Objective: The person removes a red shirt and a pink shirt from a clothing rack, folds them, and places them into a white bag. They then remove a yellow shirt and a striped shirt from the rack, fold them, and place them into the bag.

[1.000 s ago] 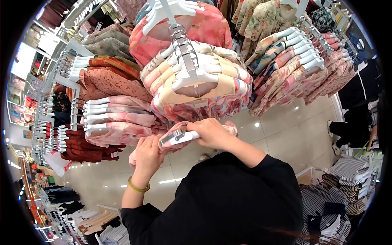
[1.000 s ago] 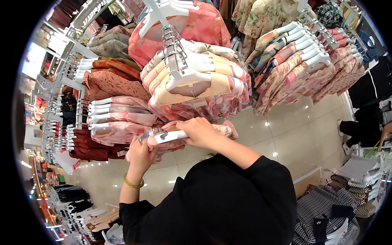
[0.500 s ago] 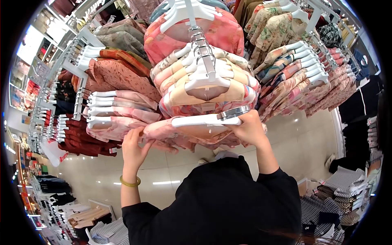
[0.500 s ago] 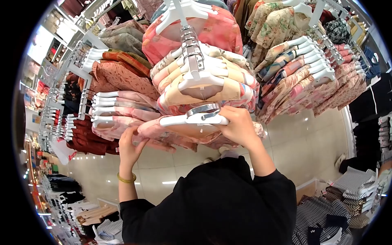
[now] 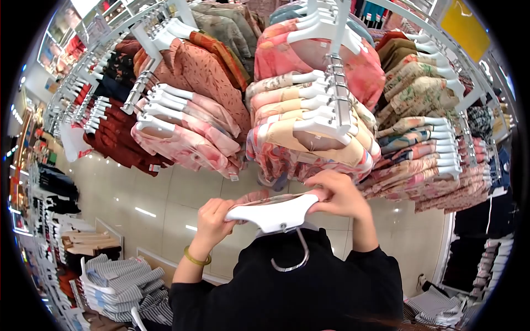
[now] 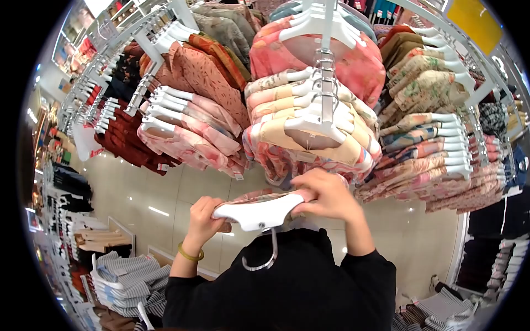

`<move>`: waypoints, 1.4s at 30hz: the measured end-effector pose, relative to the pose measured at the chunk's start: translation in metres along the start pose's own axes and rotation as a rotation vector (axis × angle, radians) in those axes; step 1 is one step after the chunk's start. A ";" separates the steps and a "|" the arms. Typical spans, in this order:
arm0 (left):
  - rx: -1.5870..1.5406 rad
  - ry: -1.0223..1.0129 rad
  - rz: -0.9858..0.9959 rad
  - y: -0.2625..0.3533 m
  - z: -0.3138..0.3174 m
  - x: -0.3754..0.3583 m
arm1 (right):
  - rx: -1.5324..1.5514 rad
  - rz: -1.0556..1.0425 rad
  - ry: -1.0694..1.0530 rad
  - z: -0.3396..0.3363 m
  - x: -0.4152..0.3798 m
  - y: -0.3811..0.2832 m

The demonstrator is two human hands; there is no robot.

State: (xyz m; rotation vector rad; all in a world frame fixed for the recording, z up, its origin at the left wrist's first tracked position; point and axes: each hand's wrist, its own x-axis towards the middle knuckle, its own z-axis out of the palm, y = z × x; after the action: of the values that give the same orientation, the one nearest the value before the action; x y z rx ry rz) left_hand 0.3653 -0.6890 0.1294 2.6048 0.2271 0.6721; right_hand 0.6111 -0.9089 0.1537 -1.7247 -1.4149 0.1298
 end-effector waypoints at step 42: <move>0.304 0.071 -0.536 0.075 0.055 -0.032 | -0.069 0.459 0.384 -0.027 0.056 0.261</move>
State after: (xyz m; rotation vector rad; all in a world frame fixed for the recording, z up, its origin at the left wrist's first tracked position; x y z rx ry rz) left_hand 0.3681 -0.7845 0.1064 2.6135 1.0771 0.5644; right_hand 0.8401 -0.8689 0.0198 -1.9810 -0.7422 -0.0042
